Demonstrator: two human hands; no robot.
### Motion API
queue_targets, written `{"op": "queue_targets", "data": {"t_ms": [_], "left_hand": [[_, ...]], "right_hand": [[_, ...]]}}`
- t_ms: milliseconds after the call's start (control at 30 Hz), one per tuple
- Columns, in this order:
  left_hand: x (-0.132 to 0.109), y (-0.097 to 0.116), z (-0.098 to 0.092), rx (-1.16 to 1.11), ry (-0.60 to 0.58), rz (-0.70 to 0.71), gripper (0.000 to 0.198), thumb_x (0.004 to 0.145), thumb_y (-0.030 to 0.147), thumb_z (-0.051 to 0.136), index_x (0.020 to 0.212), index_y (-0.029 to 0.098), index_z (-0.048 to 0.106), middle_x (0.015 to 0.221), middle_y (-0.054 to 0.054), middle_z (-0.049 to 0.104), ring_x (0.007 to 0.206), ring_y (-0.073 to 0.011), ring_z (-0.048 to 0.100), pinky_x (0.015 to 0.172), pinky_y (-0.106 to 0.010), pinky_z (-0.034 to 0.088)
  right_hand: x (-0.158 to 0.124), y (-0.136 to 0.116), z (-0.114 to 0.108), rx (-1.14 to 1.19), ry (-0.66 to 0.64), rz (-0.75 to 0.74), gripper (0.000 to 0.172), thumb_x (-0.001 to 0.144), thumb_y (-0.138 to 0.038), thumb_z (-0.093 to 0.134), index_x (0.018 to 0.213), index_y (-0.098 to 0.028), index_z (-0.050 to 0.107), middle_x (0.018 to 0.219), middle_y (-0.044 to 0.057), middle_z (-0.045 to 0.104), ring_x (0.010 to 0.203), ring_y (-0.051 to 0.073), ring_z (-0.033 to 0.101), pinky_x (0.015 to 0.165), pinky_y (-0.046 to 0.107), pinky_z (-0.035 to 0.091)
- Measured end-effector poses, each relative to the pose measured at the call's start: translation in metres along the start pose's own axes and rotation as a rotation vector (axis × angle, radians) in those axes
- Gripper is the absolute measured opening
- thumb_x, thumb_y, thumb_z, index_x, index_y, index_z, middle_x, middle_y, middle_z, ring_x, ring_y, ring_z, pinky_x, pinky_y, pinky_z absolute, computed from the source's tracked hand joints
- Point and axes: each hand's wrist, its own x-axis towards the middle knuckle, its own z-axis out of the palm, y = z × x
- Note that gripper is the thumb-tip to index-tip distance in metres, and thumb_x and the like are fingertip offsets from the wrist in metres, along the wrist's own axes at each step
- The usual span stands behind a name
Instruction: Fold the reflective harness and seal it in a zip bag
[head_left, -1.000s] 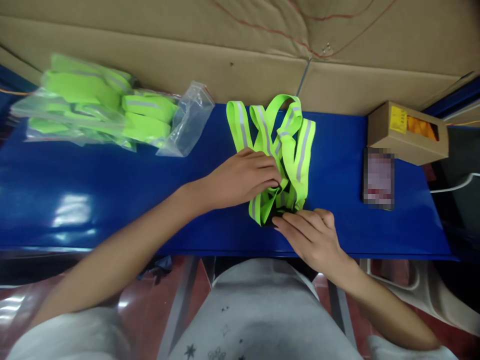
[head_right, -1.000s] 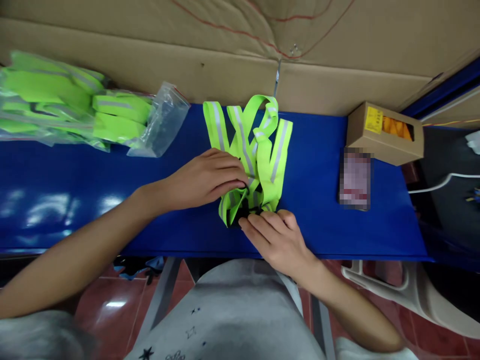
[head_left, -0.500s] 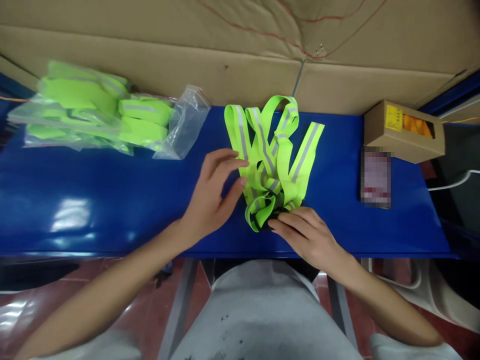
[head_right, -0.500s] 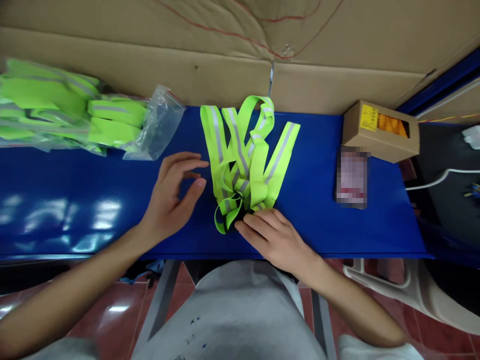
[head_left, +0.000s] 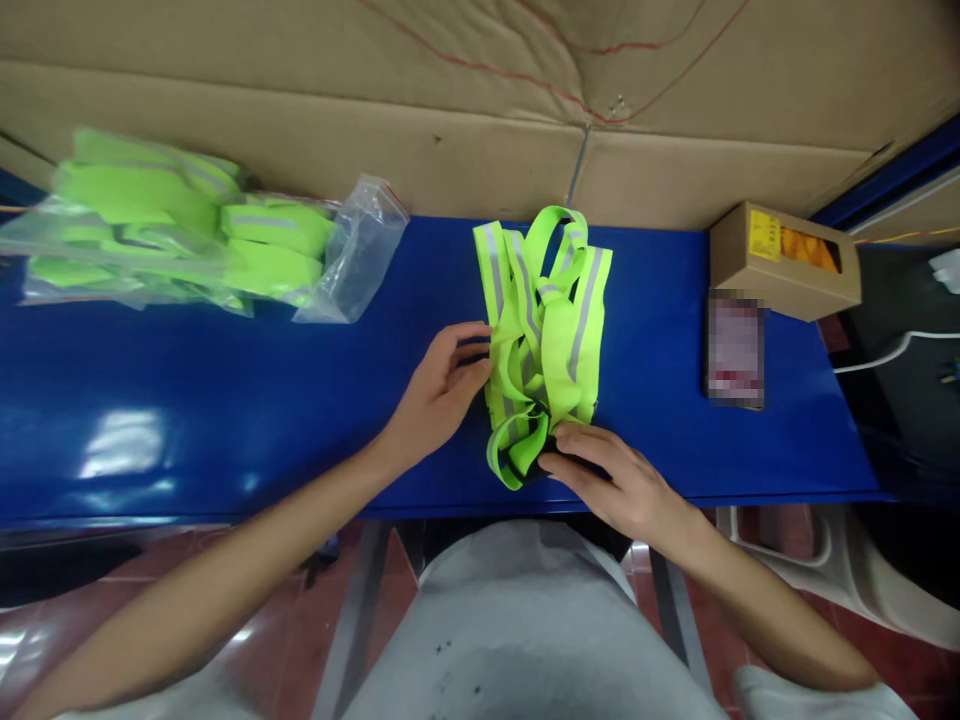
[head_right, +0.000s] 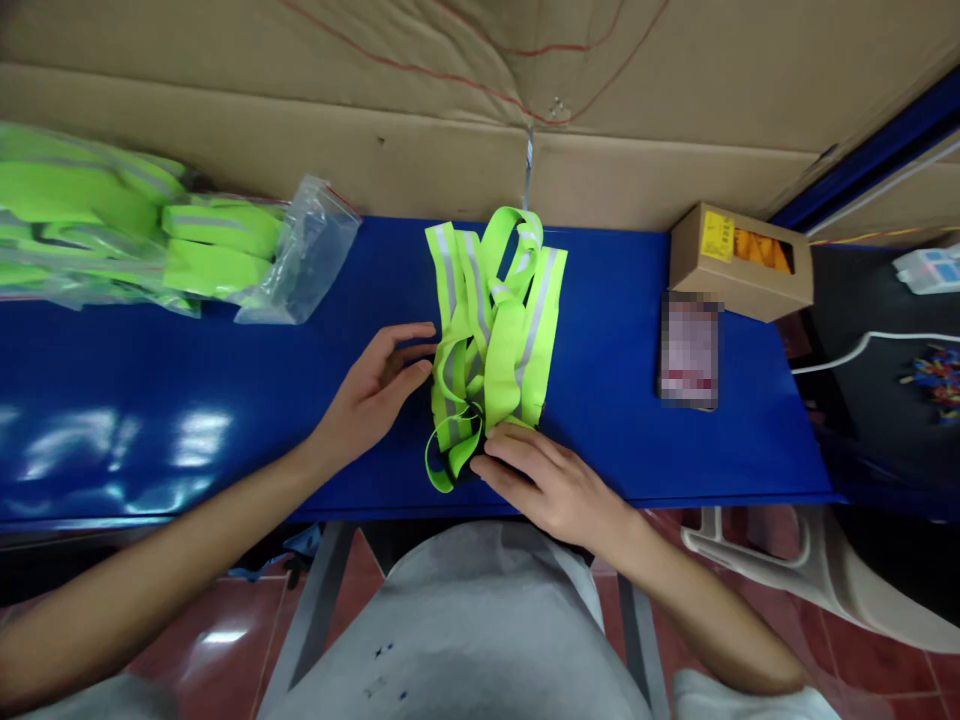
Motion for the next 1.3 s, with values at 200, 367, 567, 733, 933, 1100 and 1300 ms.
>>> {"op": "queue_targets", "data": {"t_ms": [200,367,567,733,933,1100,1300], "left_hand": [[0.005,0.004,-0.016,0.511,0.022,0.329,0.028,0.104,0.02,0.054,0.13,0.021,0.062,0.146,-0.016,0.056,0.135,-0.0257,0.063,0.101,-0.04,0.061],[0.036,0.02,-0.01,0.742,-0.217,0.8,0.037,0.106,0.016,0.049,0.141,0.023,0.059,0.159,-0.016,0.053,0.151,-0.0276,0.05,0.122,-0.05,0.045],[0.072,0.009,0.035,0.638,-0.723,0.768,0.044,0.114,0.035,0.035,0.151,0.023,0.056,0.159,-0.01,0.058,0.156,-0.0275,0.044,0.131,-0.052,0.026],[0.078,-0.004,0.044,0.717,-0.75,0.817,0.049,0.113,0.04,0.028,0.119,0.019,0.072,0.127,-0.014,0.071,0.123,-0.027,0.063,0.116,-0.049,0.037],[0.085,-0.004,0.04,0.8,-0.734,0.874,0.043,0.112,0.039,0.032,0.106,0.019,0.07,0.144,-0.015,0.064,0.135,-0.0295,0.058,0.123,-0.053,0.031],[0.091,-0.009,0.04,0.828,-0.74,0.9,0.042,0.113,0.036,0.032,0.109,0.016,0.069,0.143,-0.017,0.064,0.139,-0.0286,0.058,0.129,-0.051,0.028],[0.106,-0.017,0.04,0.918,-0.645,0.968,0.041,0.113,0.04,0.034,0.113,0.017,0.069,0.129,-0.013,0.068,0.116,-0.0267,0.063,0.112,-0.044,0.04]], "right_hand": [[-0.005,0.003,-0.001,-0.024,-0.002,-0.063,0.045,0.098,-0.011,0.072,0.141,-0.02,0.063,0.128,0.01,0.073,0.134,0.026,0.066,0.116,0.044,0.059],[0.002,0.001,-0.004,-0.011,0.034,-0.068,0.039,0.098,-0.01,0.072,0.135,-0.015,0.065,0.123,0.011,0.073,0.129,0.025,0.067,0.114,0.042,0.06],[0.013,-0.008,-0.012,-0.008,0.025,-0.077,0.023,0.1,-0.008,0.066,0.123,-0.011,0.068,0.117,0.012,0.073,0.119,0.025,0.071,0.105,0.039,0.064],[0.013,-0.018,-0.015,0.069,-0.028,-0.026,0.026,0.1,-0.005,0.064,0.125,-0.01,0.067,0.119,0.014,0.072,0.116,0.024,0.071,0.102,0.038,0.065],[0.023,-0.02,-0.024,0.134,-0.102,0.032,0.024,0.098,-0.003,0.065,0.121,-0.01,0.068,0.116,0.014,0.071,0.108,0.024,0.071,0.096,0.039,0.064],[0.039,-0.011,-0.031,0.24,-0.123,0.092,0.021,0.103,-0.01,0.063,0.123,-0.011,0.067,0.118,0.013,0.074,0.112,0.022,0.071,0.099,0.035,0.062],[0.043,-0.004,-0.033,0.344,-0.141,0.156,0.026,0.103,-0.012,0.064,0.129,-0.014,0.066,0.116,0.01,0.075,0.111,0.018,0.071,0.098,0.03,0.061]]}}
